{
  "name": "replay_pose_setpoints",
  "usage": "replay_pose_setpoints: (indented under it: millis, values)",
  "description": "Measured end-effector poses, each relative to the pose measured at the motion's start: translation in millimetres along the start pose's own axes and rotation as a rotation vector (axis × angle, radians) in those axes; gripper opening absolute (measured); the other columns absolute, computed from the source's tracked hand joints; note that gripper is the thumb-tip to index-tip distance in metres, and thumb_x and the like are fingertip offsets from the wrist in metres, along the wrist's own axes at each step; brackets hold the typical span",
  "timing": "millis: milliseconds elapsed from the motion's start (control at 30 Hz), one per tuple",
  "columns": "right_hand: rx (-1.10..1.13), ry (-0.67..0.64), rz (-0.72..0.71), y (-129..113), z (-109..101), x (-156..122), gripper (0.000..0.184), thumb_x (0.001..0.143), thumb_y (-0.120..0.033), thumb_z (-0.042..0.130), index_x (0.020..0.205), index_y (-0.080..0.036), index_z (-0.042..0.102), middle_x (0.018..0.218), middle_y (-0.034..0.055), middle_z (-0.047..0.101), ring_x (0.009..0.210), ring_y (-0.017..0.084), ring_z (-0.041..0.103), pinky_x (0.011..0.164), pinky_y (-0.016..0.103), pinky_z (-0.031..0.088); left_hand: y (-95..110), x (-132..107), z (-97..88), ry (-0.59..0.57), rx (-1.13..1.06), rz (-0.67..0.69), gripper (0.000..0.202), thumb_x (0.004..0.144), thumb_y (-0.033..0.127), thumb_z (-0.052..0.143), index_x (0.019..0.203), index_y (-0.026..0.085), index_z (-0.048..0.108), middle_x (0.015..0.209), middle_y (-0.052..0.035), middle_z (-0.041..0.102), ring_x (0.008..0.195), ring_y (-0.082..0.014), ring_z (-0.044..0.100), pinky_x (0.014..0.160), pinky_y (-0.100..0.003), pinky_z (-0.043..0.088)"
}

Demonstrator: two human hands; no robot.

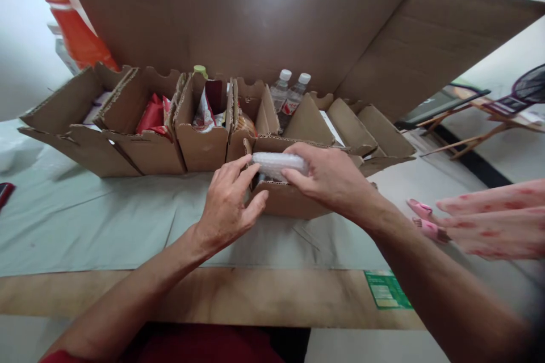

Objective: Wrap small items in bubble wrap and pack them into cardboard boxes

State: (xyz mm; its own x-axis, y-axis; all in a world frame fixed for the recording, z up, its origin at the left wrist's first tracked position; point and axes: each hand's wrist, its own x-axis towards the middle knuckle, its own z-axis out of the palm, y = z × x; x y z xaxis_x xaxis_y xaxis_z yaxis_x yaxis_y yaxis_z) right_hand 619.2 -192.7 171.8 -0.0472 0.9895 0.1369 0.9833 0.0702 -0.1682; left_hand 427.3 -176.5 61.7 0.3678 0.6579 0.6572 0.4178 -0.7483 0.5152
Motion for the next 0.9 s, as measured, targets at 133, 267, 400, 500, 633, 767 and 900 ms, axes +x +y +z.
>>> replay_pose_setpoints:
  millis: [133,267,400,500,633,767,900]
  values:
    - [-0.009,-0.329,0.045,-18.9,-9.0,32.0,0.015,0.082,-0.023,0.059,0.084,-0.017,0.073,0.063,0.0037,0.068,0.056,0.017,0.059,0.053,0.027,0.039,1.8,-2.3,4.1,0.048,-0.008,-0.005,0.044,0.093,0.021,0.061,0.137,0.018,0.058,0.138,-0.0170,0.065,0.126,-0.0306,0.062,0.106,-0.051,0.052]
    - [0.072,-0.600,0.239,-32.3,-15.3,60.9,0.024,0.083,-0.016,0.058,0.062,-0.018,0.067,0.049,0.0032,0.060,0.046,0.017,0.056,0.049,0.029,0.041,1.2,-2.1,5.7,0.052,0.000,-0.004,0.045,0.094,0.017,0.059,0.138,0.015,0.056,0.138,-0.0194,0.064,0.127,-0.0313,0.062,0.107,-0.052,0.052]
    - [-0.163,-0.609,0.180,-43.9,-8.0,67.8,0.034,0.084,-0.015,0.062,0.050,-0.018,0.061,0.039,0.0028,0.053,0.047,0.019,0.060,0.052,0.030,0.044,-0.8,-3.0,7.2,0.049,0.011,0.005,0.045,0.095,0.015,0.057,0.139,0.016,0.055,0.138,-0.0188,0.064,0.127,-0.0304,0.062,0.107,-0.052,0.053]
    - [-0.048,-0.616,0.154,-44.6,-2.0,64.7,0.034,0.089,-0.022,0.062,0.055,-0.018,0.063,0.041,0.0016,0.054,0.045,0.019,0.060,0.050,0.029,0.045,-2.2,-3.3,7.7,0.055,0.020,0.008,0.045,0.095,0.015,0.057,0.140,0.017,0.054,0.139,-0.0179,0.065,0.130,-0.0292,0.061,0.108,-0.050,0.053]
    - [0.210,-0.632,0.196,-35.0,-1.3,61.7,0.018,0.091,-0.021,0.063,0.074,-0.019,0.066,0.062,0.0024,0.069,0.047,0.015,0.061,0.048,0.026,0.047,-4.0,-3.3,8.0,0.063,0.015,0.009,0.044,0.094,0.015,0.058,0.139,0.016,0.055,0.137,-0.0172,0.066,0.128,-0.0289,0.063,0.108,-0.050,0.054]
    - [0.079,-0.648,0.119,-29.6,1.4,63.4,0.015,0.092,-0.018,0.061,0.078,-0.018,0.067,0.062,0.0013,0.069,0.048,0.013,0.058,0.049,0.024,0.043,-4.9,-3.4,8.7,0.077,0.006,0.032,0.041,0.094,0.013,0.057,0.136,0.013,0.057,0.136,-0.0192,0.066,0.126,-0.0300,0.063,0.107,-0.050,0.055]
    - [-0.083,-0.701,0.012,-35.9,13.5,67.8,0.023,0.093,-0.020,0.058,0.075,-0.015,0.071,0.060,0.0040,0.067,0.052,0.016,0.060,0.052,0.027,0.041,-4.2,-2.8,8.8,0.080,-0.009,0.035,0.042,0.094,0.011,0.057,0.135,0.014,0.057,0.135,-0.0183,0.066,0.127,-0.0294,0.064,0.108,-0.050,0.054]
